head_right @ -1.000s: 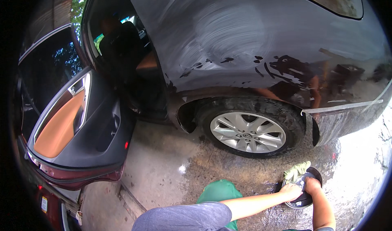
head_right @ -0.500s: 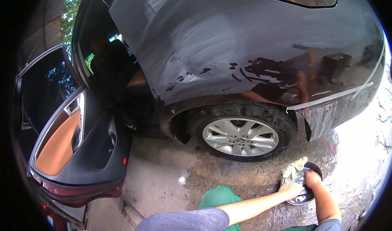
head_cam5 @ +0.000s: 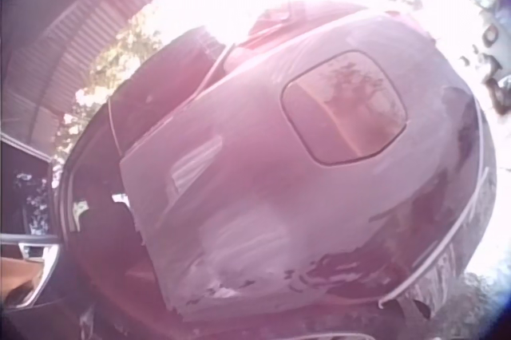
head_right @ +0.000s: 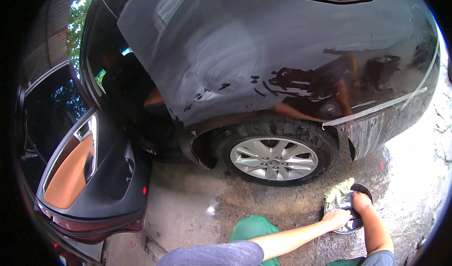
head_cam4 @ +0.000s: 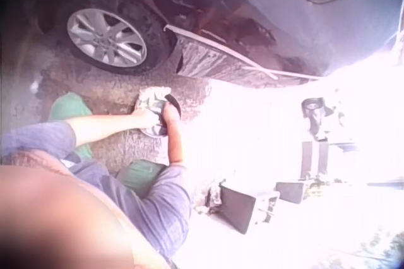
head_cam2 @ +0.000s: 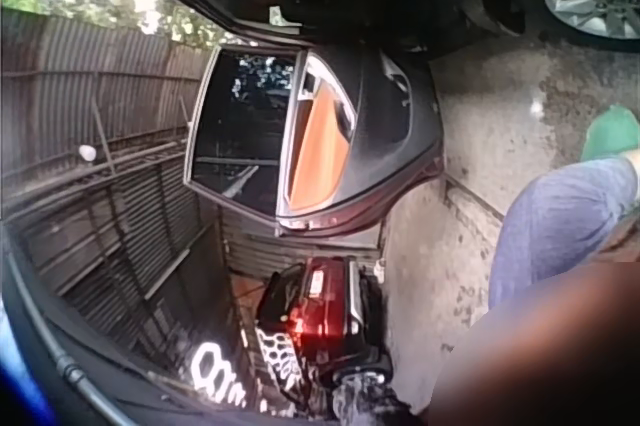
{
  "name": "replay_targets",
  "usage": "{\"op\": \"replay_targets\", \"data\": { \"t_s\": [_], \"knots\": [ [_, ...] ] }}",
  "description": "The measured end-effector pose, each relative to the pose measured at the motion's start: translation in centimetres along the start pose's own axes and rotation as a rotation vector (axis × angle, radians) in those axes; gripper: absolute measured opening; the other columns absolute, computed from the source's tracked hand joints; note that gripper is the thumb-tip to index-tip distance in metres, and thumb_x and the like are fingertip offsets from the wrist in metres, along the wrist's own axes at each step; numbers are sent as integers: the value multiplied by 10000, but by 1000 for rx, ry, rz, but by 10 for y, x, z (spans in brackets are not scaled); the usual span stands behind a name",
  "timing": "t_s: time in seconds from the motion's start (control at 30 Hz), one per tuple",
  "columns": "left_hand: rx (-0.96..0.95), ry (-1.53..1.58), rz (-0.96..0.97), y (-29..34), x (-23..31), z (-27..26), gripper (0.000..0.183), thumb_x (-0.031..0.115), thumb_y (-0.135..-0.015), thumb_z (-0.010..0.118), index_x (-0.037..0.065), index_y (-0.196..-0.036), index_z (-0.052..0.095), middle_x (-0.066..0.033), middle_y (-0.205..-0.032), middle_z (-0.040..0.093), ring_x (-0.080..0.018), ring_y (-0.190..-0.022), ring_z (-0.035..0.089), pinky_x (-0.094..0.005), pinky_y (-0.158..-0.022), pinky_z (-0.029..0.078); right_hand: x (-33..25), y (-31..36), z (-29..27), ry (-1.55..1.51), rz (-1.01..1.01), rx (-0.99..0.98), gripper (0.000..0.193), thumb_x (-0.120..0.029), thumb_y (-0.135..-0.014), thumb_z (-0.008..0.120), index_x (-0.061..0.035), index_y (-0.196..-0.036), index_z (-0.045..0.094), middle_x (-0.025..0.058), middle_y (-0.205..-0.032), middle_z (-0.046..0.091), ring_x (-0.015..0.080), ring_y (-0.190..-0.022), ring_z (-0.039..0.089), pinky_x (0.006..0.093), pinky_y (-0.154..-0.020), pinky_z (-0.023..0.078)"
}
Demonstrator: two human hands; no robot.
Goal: Sanding and cleaning a specific area of a car's exterior body panel as part of detailing.
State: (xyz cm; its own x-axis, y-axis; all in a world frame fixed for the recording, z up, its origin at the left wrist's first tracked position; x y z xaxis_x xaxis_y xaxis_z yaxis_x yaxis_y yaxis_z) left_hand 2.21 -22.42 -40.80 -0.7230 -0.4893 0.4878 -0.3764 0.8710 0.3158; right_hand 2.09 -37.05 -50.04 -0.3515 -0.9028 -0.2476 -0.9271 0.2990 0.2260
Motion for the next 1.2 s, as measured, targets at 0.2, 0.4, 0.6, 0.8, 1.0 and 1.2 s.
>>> {"op": "replay_targets", "data": {
  "t_s": [0.2,0.4,0.6,0.8,1.0,1.2],
  "knots": [
    [-93,-22,-57,-4,0,5,420,435,-1007,486,76,-1100,684,-196,-1085,709,-389,-1051,675,-516,-918,522,-2,3,-16,-60,9,-28,248,-106,-914,488,-16,-1082,647,243,-1068,705,378,-995,708,465,-891,563],
    [-269,-52,-35,-11,10,20,563,535,-999,460,46,-1125,709,-210,-1120,708,-389,-1091,667,-515,-955,502,6,2,-27,-40,-28,0,242,-114,-886,550,-32,-1088,654,231,-1063,700,381,-996,703,473,-896,554],
    [-269,-126,-19,-38,15,19,515,487,-948,543,35,-1105,732,-206,-1154,708,-370,-1107,670,-470,-976,511,34,3,-37,-66,2,106,257,-80,-871,546,-12,-1095,652,233,-1047,698,389,-976,696,468,-889,549],
    [-212,-116,48,-69,52,11,480,466,-950,565,35,-1070,739,-201,-1059,727,-369,-1061,684,-474,-940,524,95,9,-34,-129,181,158,227,-65,-858,562,-8,-1058,655,247,-987,700,389,-944,699,489,-862,548],
    [-138,-139,163,-104,81,21,457,454,-966,556,35,-1008,732,-205,-1021,725,-359,-1013,690,-485,-900,526,134,21,-55,-223,262,240,307,4,-822,570,15,-1121,642,260,-1037,691,404,-1014,672,470,-910,531],
    [-26,-150,219,-133,111,33,460,449,-997,514,35,-1027,711,-183,-967,729,-357,-957,699,-475,-883,534,183,40,-55,-196,339,333,171,-17,-878,536,3,-1021,627,256,-998,681,393,-929,688,493,-831,548]
  ]
}}
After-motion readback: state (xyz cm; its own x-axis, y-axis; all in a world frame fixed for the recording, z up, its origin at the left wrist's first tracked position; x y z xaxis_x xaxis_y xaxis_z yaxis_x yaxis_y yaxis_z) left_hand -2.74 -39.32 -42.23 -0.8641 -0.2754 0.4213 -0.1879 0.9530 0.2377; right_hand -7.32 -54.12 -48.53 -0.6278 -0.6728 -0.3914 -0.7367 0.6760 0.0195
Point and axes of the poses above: each hand's wrist, its own y-axis away from the middle knuckle, its own z-axis out of the palm, x = y × z, the point moved 6 cm from there along -y, towards the middle knuckle
